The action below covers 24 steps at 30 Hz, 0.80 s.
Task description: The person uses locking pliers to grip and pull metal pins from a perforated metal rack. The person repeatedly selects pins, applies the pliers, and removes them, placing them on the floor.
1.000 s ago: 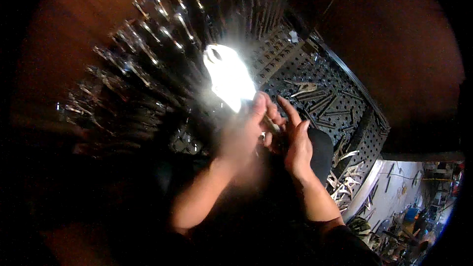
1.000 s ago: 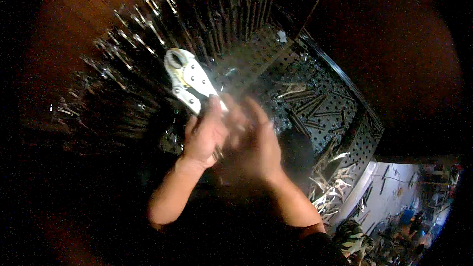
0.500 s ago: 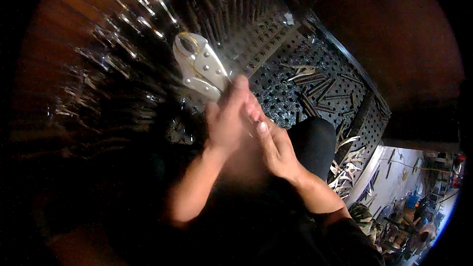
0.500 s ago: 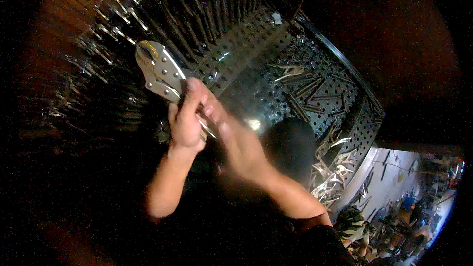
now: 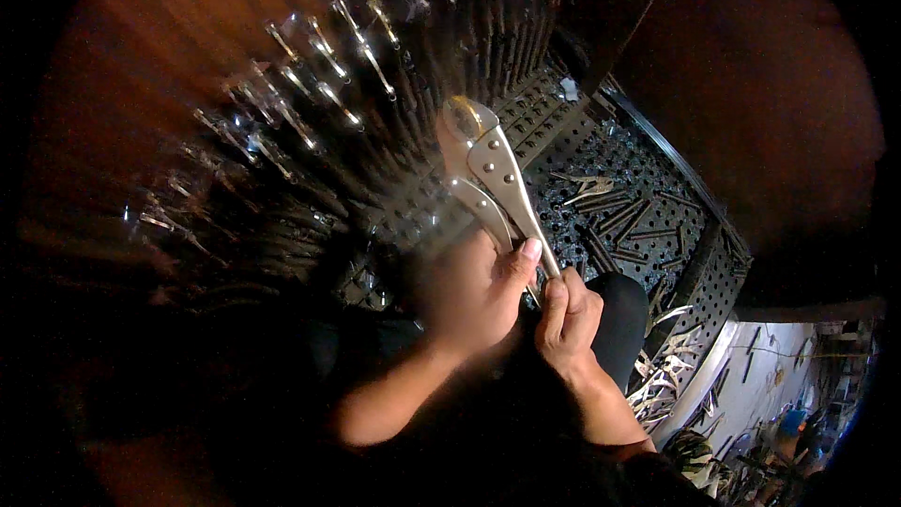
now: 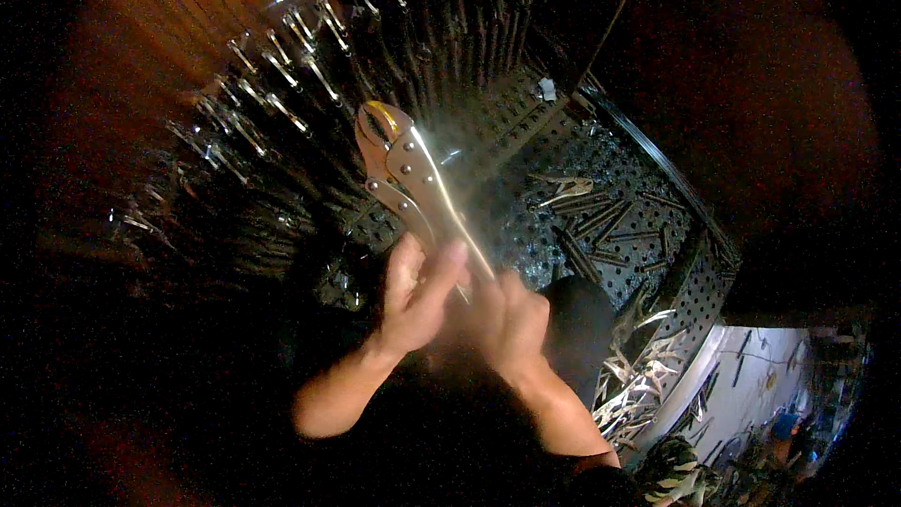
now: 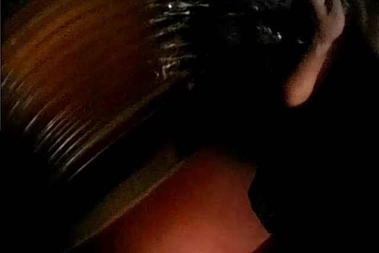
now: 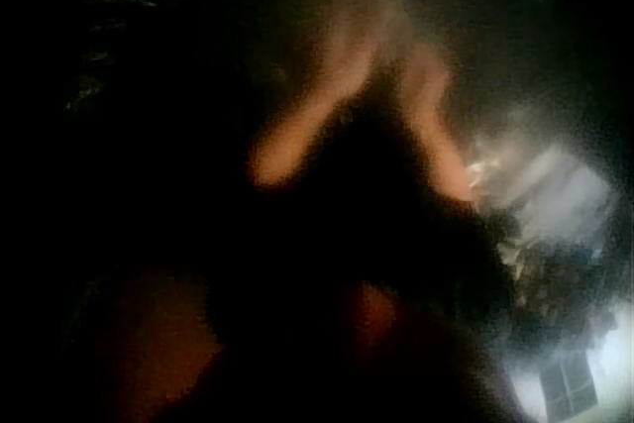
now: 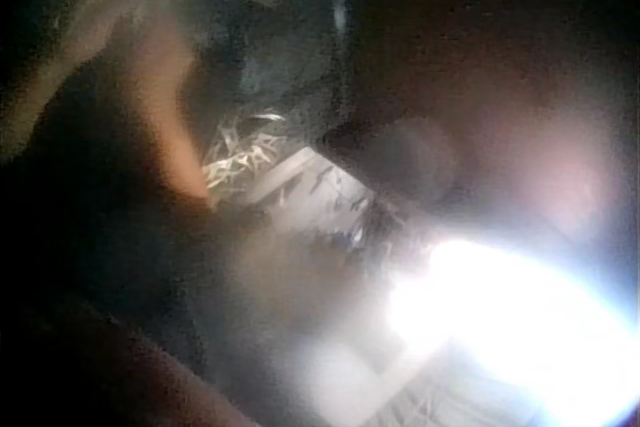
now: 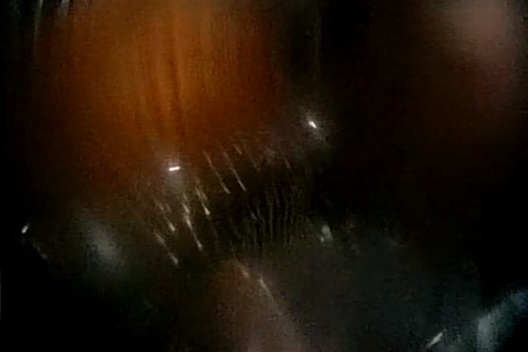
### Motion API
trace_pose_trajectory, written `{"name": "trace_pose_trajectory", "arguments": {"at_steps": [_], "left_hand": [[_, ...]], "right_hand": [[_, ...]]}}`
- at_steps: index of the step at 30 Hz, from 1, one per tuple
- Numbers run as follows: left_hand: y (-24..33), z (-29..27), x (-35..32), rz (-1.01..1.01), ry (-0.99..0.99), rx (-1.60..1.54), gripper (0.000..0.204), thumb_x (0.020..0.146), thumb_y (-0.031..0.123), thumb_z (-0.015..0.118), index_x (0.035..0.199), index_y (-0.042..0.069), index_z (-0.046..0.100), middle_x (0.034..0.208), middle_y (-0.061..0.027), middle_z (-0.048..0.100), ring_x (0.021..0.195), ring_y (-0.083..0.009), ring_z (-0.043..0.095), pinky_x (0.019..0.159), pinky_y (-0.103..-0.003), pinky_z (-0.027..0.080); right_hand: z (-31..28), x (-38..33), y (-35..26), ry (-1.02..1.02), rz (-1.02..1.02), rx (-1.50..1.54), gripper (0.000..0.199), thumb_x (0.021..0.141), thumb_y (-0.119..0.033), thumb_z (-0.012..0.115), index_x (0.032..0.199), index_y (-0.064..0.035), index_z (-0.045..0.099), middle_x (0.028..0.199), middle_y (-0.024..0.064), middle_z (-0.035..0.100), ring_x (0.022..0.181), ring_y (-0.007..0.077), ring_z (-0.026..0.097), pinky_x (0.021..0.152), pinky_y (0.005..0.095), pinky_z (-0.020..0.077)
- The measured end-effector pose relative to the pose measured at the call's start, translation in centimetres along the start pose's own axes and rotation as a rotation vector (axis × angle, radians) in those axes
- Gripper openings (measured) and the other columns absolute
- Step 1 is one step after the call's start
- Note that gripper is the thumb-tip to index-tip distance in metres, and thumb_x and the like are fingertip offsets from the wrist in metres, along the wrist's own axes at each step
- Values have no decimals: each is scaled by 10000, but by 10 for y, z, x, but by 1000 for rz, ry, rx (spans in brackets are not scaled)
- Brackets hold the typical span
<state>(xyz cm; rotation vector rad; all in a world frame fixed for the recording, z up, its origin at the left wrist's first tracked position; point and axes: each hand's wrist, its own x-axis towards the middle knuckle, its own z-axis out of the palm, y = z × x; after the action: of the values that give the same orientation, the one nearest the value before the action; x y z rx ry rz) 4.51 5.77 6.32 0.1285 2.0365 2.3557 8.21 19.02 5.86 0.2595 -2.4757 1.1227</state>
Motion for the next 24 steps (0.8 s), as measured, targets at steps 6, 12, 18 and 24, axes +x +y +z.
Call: {"name": "trace_pose_trajectory", "arguments": {"at_steps": [6,12,18,24], "left_hand": [[-1,-1,1,8,6,119,341,975,328,647,780,51,684,678,-94,683,591,-202,644,586,-352,479],[-24,-11,6,38,48,246,451,910,494,696,785,62,680,688,-104,666,613,-234,632,586,-399,466],[-2,-17,14,-117,-93,141,445,943,489,666,777,77,657,649,-40,615,591,-160,585,576,-344,454],[-6,-19,15,-187,13,-96,137,1004,195,648,905,123,586,676,75,525,530,-11,425,450,-195,304]], "right_hand": [[-1,-9,3,-86,162,188,378,1064,-208,432,745,-12,484,590,147,443,468,276,429,486,363,354],[-2,-12,23,-35,186,92,439,1085,-266,432,727,-16,483,577,66,447,493,162,414,485,332,328],[-3,-18,35,-26,241,161,458,1090,-298,425,727,-27,493,591,35,426,518,145,405,495,317,313],[4,-18,30,-88,357,500,454,1096,-358,416,777,-54,525,617,-26,416,565,94,363,530,270,291]]}}
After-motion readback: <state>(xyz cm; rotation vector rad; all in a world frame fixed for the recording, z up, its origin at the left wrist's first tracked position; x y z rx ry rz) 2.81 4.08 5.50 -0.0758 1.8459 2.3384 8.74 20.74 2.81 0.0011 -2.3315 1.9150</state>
